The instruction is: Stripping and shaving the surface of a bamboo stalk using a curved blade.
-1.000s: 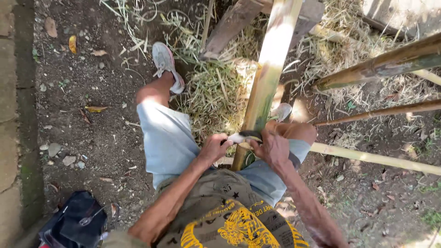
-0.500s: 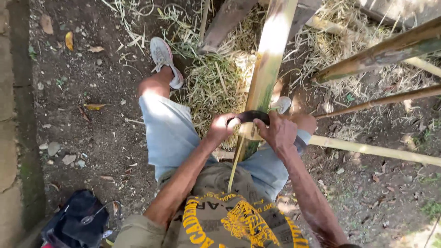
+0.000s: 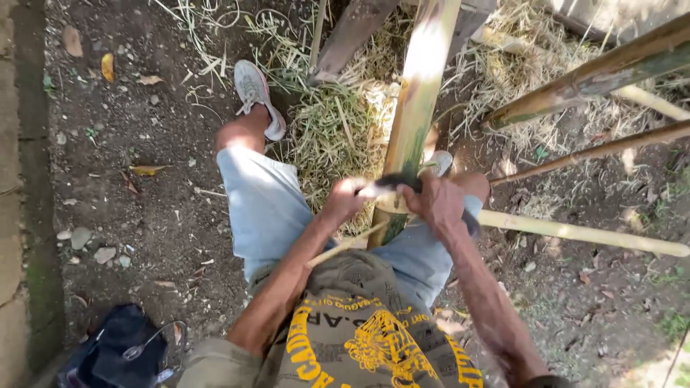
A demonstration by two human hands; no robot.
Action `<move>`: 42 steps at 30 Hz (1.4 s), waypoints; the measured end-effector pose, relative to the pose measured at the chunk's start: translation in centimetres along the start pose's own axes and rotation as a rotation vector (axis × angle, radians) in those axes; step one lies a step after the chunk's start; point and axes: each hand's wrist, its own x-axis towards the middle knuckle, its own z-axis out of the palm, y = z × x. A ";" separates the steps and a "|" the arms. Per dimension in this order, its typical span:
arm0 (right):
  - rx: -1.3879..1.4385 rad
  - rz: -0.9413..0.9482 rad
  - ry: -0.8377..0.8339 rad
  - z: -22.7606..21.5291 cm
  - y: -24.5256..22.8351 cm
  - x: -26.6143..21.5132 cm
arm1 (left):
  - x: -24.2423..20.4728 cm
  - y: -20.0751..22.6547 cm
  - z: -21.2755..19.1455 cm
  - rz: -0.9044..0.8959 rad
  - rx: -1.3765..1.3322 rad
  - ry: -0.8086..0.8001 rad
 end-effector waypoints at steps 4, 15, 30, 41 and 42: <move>0.030 -0.100 -0.014 2.6 0.7 -4.6 | -3.0 2.1 -2.7 -0.252 -0.124 -0.404; -0.018 -0.179 -0.200 0.7 2.5 -2.7 | 11.4 4.5 2.9 -0.330 -0.612 -0.149; 0.280 -0.155 -0.006 1.5 6.7 -0.8 | 8.8 15.9 0.8 -0.286 -0.334 0.123; 0.459 0.141 0.369 -0.1 9.5 10.7 | 14.1 18.7 -5.8 0.000 0.030 0.281; 0.488 0.176 0.446 -0.4 9.7 12.3 | 16.0 18.2 -6.2 0.070 0.065 0.331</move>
